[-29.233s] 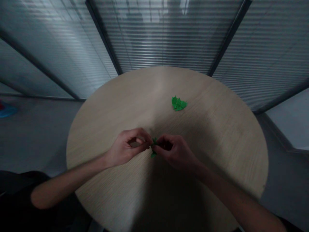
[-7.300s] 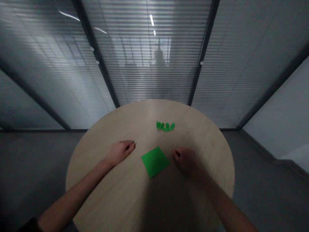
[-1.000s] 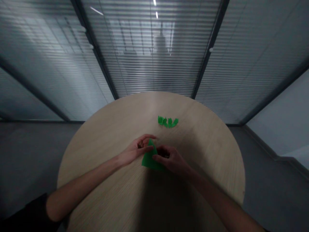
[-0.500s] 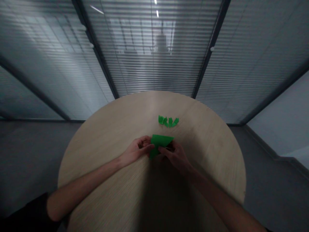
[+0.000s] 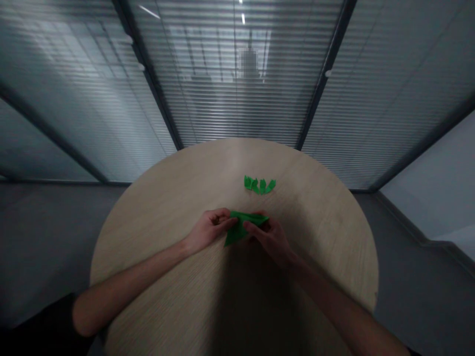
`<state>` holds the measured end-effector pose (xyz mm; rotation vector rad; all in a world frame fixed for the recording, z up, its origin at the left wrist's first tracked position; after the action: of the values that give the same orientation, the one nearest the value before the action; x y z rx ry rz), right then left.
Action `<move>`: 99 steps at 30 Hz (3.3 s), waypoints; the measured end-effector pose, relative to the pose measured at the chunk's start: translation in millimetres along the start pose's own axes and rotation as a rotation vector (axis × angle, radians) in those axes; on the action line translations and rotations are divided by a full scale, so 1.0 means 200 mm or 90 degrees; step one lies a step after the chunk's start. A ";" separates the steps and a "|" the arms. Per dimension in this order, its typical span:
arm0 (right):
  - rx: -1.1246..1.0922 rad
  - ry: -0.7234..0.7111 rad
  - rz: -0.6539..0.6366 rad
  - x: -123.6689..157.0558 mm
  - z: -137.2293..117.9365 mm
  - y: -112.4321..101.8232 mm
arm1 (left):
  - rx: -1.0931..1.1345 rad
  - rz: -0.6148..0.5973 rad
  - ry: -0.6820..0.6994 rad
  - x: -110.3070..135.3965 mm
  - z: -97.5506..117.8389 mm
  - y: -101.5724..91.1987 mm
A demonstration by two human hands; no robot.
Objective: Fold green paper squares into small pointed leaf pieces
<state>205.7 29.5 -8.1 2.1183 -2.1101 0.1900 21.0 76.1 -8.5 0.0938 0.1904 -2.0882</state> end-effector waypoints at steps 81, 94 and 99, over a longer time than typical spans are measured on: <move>0.075 -0.055 0.030 -0.01 -0.01 -0.01 | -0.076 -0.032 -0.047 0.02 0.02 0.00; 0.069 -0.054 0.024 -0.01 0.00 0.00 | -0.048 -0.026 -0.046 0.01 0.01 0.01; 0.067 -0.066 0.042 -0.01 0.00 -0.01 | -0.045 -0.035 -0.049 0.01 0.01 0.00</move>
<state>207.4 30.9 -7.8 2.1620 -2.2785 0.2073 20.7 73.4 -7.3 -0.0348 0.2222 -2.1335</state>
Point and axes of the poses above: each hand's wrist, its own x-axis away from the middle knuckle, its own y-axis out of the palm, z = x × y, the point moved 3 cm from there along -x, towards the middle knuckle, and after that the axes turned 5 degrees about y, right-handed, at the moved point
